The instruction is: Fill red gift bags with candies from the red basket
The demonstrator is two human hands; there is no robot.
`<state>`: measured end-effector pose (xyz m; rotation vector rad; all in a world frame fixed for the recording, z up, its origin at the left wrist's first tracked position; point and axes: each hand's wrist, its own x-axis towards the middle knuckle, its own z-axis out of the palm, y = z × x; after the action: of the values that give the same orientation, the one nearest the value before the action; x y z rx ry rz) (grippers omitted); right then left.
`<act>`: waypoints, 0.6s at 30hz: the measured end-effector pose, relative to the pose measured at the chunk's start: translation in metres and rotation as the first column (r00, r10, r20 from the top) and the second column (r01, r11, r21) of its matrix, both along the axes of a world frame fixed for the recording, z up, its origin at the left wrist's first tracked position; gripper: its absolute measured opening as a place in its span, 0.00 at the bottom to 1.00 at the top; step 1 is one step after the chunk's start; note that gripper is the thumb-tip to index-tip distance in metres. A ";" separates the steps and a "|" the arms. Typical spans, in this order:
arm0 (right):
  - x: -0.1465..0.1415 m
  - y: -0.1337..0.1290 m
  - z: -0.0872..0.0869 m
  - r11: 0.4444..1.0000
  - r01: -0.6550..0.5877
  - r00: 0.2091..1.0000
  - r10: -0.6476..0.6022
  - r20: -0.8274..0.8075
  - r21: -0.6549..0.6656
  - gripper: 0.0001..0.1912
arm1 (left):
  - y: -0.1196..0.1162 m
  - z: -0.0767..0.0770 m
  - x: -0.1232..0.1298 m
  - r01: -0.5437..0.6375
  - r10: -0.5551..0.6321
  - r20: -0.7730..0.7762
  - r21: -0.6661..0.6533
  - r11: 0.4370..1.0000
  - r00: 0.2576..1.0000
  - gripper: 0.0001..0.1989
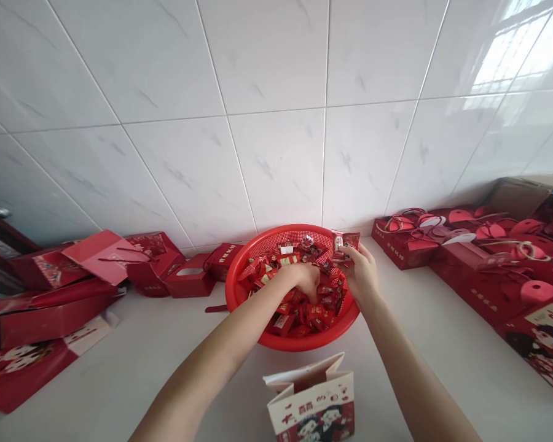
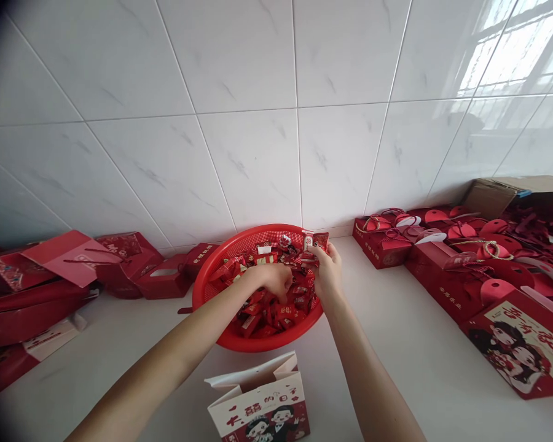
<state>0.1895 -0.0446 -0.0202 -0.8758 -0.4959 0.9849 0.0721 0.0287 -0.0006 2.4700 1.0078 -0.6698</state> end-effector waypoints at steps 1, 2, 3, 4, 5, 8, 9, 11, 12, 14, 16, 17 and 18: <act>0.000 0.000 0.000 1.000 -0.003 1.000 0.003 0.000 -0.003 0.13 | 0.001 0.000 0.000 0.004 -0.004 -0.004 -0.011 1.000 1.000 0.12; 0.000 0.000 0.000 1.000 -0.005 1.000 0.005 0.000 -0.006 0.14 | 0.001 -0.001 0.000 0.010 -0.010 -0.005 -0.025 1.000 1.000 0.13; 0.000 0.001 0.000 1.000 -0.005 1.000 0.005 -0.001 -0.010 0.14 | 0.001 -0.001 0.000 0.018 -0.018 -0.004 -0.046 0.999 1.000 0.14; 0.000 0.001 0.001 1.000 -0.003 1.000 0.003 -0.004 -0.013 0.14 | 0.000 -0.001 0.000 0.027 -0.027 -0.005 -0.074 0.997 1.000 0.15; 0.000 0.000 0.001 1.000 0.000 1.000 0.000 -0.008 -0.015 0.13 | 0.000 -0.001 0.001 0.038 -0.040 -0.009 -0.106 0.994 0.999 0.16; -0.001 0.000 0.002 1.000 0.002 1.000 -0.003 -0.028 -0.018 0.13 | -0.004 -0.002 0.003 0.084 -0.087 -0.013 -0.152 0.985 0.996 0.17; -0.001 0.000 0.003 1.000 0.001 0.999 -0.002 -0.032 -0.019 0.13 | -0.005 -0.002 0.004 0.099 -0.103 -0.021 -0.154 0.983 0.994 0.17; -0.002 -0.001 0.003 1.000 0.001 0.999 -0.002 -0.032 -0.018 0.13 | -0.006 -0.005 0.006 0.119 -0.126 -0.034 -0.161 0.980 0.991 0.17; -0.002 -0.001 0.003 1.000 0.002 1.000 -0.003 -0.028 -0.016 0.13 | -0.005 -0.006 0.006 0.122 -0.131 -0.041 -0.173 0.977 0.991 0.16; -0.002 -0.001 0.002 1.000 0.003 1.000 -0.003 -0.022 -0.012 0.13 | -0.004 -0.009 0.006 0.121 -0.131 -0.034 -0.215 0.969 0.991 0.14; -0.002 -0.001 0.001 1.000 -0.001 1.000 0.001 -0.017 -0.010 0.13 | -0.002 -0.010 0.004 0.120 -0.123 0.003 -0.259 0.958 0.992 0.13; -0.001 -0.001 0.001 1.000 -0.004 1.000 0.004 -0.015 -0.008 0.13 | -0.002 -0.010 0.003 0.124 -0.121 0.028 -0.277 0.953 0.992 0.14; -0.001 -0.001 0.001 1.000 -0.007 1.000 0.007 -0.014 -0.007 0.13 | -0.002 -0.009 0.002 0.132 -0.124 0.046 -0.292 0.947 0.991 0.14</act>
<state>0.1883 -0.0454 -0.0193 -0.8741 -0.4841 0.9988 0.0737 0.0271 -0.0101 2.2869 0.6842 -0.7642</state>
